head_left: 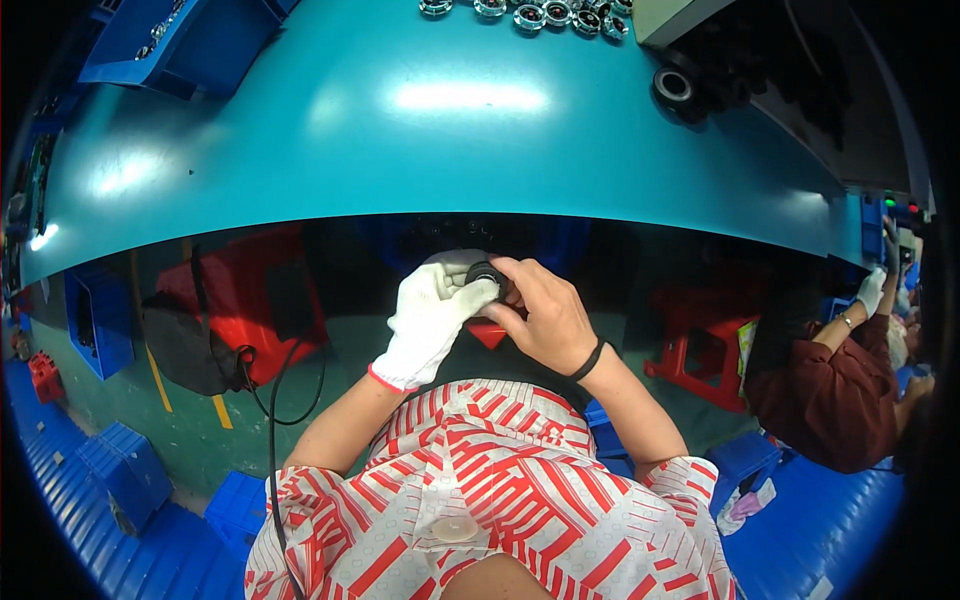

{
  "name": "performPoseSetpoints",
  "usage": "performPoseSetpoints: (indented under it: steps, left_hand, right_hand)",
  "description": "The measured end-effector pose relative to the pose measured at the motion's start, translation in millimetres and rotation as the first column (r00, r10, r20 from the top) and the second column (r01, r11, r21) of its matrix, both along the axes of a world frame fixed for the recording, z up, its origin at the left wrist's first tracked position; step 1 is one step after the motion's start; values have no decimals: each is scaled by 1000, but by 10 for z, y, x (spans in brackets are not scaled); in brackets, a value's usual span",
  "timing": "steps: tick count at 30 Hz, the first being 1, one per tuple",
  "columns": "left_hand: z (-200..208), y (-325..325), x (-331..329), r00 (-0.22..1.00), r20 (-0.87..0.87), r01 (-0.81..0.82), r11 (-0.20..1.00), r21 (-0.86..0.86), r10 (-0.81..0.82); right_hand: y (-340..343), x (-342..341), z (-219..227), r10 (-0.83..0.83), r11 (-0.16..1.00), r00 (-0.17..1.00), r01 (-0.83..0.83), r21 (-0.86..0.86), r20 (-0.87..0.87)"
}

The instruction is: Assembling toy wheels by inserting a silver metal rim into a black rubber or plastic tire casing.

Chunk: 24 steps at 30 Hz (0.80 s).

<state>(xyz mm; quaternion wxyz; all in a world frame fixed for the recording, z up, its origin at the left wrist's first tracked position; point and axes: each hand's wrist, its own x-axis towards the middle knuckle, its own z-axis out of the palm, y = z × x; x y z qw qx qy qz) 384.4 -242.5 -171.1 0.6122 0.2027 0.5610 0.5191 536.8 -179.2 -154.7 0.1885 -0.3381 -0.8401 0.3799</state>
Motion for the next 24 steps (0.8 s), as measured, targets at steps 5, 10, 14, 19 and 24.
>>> performPoseSetpoints:
  steps: [5, 10, 14, 19, 24]
  left_hand:
    - [-60, -29, 79, 999, -32, -16, 1000, 8, 16]
    - [-83, -26, 3, 976, 217, -18, 1000, 19, 13]
    - [-42, -20, -48, 953, 284, 116, 993, -16, -107]
    - [-90, -13, -24, 937, 349, 19, 999, -34, -6]
    - [-99, -84, 30, 849, 526, -64, 998, 2, 54]
  right_hand:
    - [-52, 9, -97, -25, 994, 1000, 24, 104, 6]
    - [46, 63, -66, -20, 999, 1000, 19, -49, -22]
    - [212, 132, 6, 170, 946, 985, -162, -282, 4]
    - [161, 137, -76, -39, 926, 999, 28, -376, -20]
    - [3, 95, -49, 6, 990, 999, -12, -141, -40]
